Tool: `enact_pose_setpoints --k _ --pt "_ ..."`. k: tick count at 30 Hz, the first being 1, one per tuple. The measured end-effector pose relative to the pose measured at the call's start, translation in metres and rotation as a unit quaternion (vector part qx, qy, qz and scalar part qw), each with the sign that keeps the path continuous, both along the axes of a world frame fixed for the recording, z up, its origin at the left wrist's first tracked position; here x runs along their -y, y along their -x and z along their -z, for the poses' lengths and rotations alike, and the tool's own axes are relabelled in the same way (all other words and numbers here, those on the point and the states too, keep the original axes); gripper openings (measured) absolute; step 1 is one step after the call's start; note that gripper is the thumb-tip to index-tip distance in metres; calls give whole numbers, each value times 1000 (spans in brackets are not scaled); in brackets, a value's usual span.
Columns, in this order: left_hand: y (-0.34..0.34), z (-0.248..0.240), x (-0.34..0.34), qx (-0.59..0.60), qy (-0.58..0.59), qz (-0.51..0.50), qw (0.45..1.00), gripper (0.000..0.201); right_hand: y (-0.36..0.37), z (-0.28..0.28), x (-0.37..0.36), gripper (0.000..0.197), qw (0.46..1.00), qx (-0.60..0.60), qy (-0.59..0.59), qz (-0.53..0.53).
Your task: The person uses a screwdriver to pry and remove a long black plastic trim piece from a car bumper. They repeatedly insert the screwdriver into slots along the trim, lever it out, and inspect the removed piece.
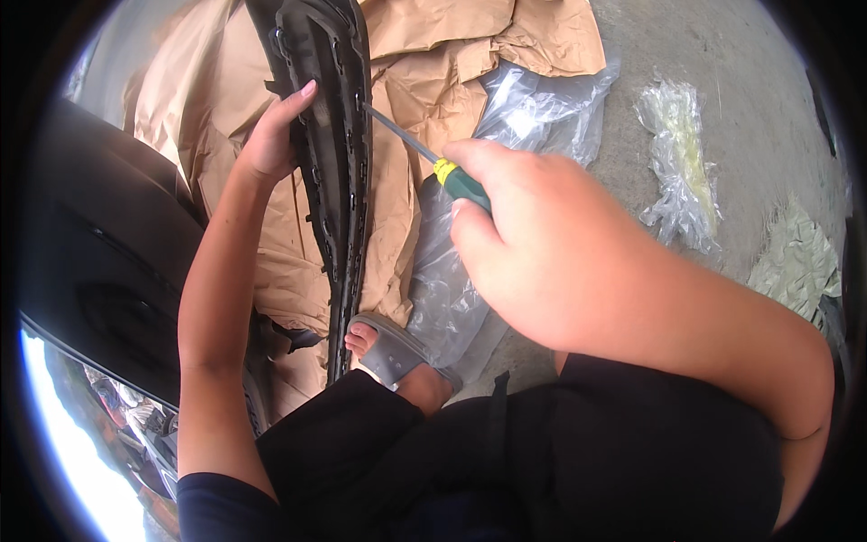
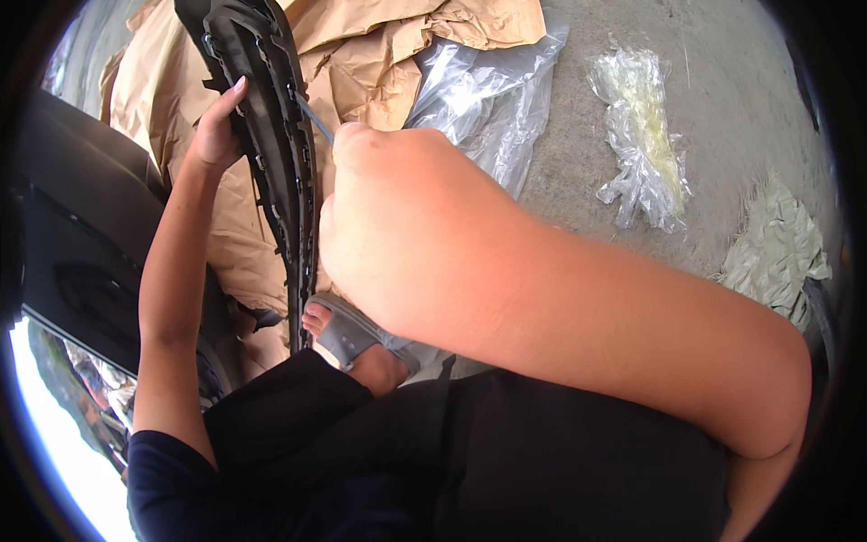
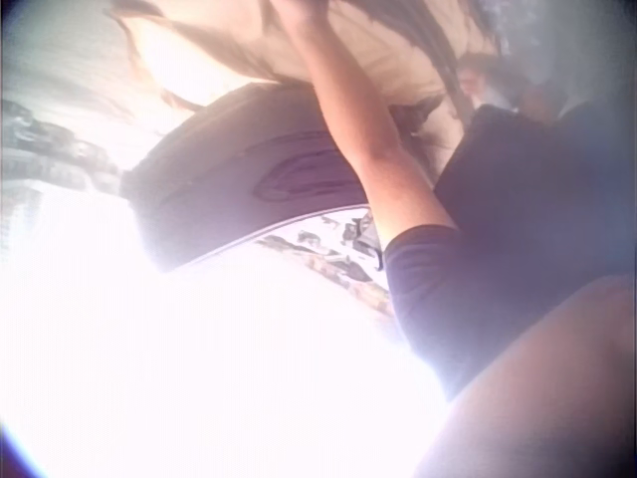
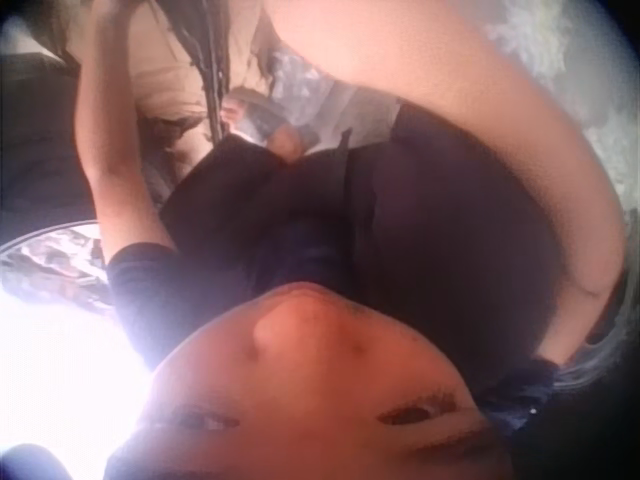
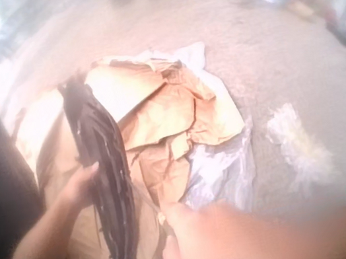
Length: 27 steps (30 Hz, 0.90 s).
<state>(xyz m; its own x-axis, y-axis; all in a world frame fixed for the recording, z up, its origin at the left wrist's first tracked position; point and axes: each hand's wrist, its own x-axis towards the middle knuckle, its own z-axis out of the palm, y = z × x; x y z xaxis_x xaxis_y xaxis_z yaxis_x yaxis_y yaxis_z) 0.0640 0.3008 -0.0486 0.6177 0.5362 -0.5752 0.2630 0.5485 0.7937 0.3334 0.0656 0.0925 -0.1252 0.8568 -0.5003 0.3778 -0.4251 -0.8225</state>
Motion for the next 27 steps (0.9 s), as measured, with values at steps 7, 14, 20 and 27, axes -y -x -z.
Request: enact_pose_setpoints --k 7,14,20,27 --pt "-9 -13 6 -38 -14 -16 999 52 29 -16 -5 46 1000 6 0 -5" --pt "-19 -22 13 -51 -37 -21 998 51 77 -32 -17 42 988 50 140 42" --pt "-31 -30 27 -96 -91 -29 991 47 108 -15 -22 54 989 14 133 63" --pt "-23 -24 18 -50 -69 -42 995 44 96 -5 -8 65 985 150 76 -36"
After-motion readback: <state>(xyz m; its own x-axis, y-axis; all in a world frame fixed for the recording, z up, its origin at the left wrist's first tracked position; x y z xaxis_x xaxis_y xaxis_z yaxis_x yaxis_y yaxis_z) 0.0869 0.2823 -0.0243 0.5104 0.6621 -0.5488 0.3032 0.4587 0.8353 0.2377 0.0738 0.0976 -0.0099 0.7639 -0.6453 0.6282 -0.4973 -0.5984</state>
